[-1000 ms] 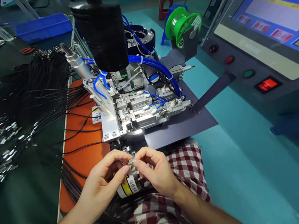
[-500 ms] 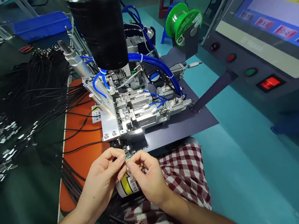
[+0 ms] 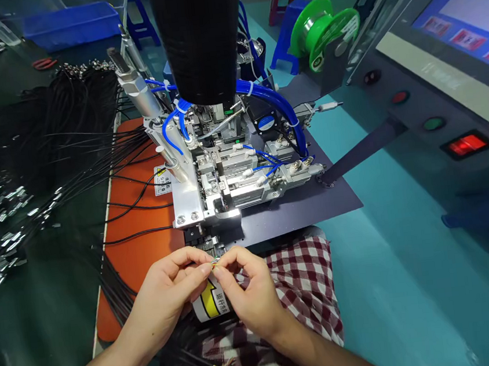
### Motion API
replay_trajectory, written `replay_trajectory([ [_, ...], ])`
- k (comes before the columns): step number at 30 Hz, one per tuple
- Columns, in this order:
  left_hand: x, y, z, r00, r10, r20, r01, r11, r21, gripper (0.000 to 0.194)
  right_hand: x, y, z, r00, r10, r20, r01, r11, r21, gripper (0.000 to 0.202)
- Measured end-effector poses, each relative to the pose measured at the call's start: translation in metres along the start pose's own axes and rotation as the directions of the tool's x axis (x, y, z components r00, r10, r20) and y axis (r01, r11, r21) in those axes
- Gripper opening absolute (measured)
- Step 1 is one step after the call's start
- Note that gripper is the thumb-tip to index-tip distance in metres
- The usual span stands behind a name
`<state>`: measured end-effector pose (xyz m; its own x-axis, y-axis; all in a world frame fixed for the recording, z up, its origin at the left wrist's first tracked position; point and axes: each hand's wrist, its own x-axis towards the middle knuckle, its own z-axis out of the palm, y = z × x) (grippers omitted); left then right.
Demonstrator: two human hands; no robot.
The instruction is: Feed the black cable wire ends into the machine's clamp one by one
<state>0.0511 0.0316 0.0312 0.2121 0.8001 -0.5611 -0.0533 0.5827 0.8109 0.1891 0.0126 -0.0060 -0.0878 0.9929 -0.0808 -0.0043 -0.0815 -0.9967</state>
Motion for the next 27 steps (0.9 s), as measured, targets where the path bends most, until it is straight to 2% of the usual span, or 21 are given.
replay_trajectory([
  [3,0.000,-0.001,-0.001,1.000,-0.005,0.002,0.005,1.000,0.007,0.019,0.002,-0.004,-0.007,0.999,0.018,0.044,-0.019,1.000,0.018,0.010],
  [11,-0.002,-0.001,-0.002,1.000,0.009,0.007,-0.009,0.998,0.054,0.019,0.006,-0.010,-0.006,1.000,-0.012,-0.003,0.012,0.999,-0.042,0.005],
  [20,-0.002,-0.003,-0.002,1.000,0.011,0.017,-0.011,0.999,0.038,0.020,0.006,-0.009,-0.004,0.997,0.076,0.010,-0.076,0.997,-0.013,0.009],
  [27,-0.003,0.003,0.002,1.000,0.019,0.008,-0.019,0.999,0.040,0.019,0.010,-0.016,-0.012,1.000,0.007,0.017,-0.005,0.993,-0.118,0.006],
])
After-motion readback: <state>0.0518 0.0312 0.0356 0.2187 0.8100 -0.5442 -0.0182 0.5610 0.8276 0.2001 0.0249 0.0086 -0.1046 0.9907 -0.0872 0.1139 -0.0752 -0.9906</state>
